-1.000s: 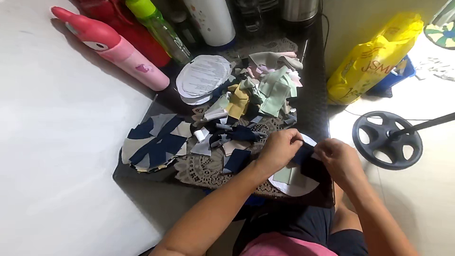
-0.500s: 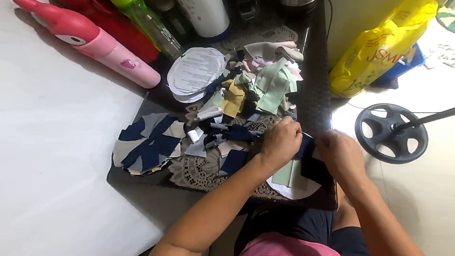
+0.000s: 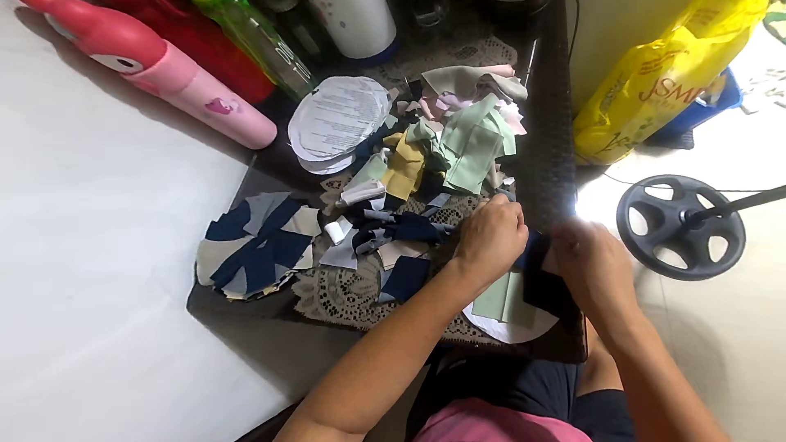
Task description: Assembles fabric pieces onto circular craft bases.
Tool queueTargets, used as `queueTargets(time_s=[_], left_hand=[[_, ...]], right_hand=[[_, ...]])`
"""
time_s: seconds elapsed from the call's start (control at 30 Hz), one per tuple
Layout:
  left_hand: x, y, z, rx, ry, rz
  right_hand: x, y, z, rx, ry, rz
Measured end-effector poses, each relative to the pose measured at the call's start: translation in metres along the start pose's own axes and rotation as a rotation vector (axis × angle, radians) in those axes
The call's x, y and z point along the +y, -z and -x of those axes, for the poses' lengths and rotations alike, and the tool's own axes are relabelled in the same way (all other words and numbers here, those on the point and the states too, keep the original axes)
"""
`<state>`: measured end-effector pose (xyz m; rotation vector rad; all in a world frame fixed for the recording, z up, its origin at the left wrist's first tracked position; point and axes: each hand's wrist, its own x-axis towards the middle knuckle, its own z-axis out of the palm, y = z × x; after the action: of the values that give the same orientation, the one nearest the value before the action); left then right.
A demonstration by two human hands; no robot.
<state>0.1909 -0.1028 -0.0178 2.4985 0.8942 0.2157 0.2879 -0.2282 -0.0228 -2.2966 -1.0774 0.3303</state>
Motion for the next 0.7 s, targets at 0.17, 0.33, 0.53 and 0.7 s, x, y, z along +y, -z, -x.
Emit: queueTargets(time_s=[0.17,0.33,0.53,0.7], left_hand=[[0.001,0.001,-0.001,-0.012,0.025,-0.003],[-0.002,0.002,-0.002,0.002,0.003,0.027],[-0.017,0.012,0.012,0.062,-0.135,0.119],[-0.031,0.007,0.033,0.029,-0.377,0.016]], right_hand=[[0.005,-0.012,0.013,0.121,0.150,0.010],[0.006,-0.017,0.017,0.122,0.174,0.046],[0.006,-0.017,0.016,0.098,0.154,0.047],[0.005,-0.015,0.015,0.085,0.145,0.038]])
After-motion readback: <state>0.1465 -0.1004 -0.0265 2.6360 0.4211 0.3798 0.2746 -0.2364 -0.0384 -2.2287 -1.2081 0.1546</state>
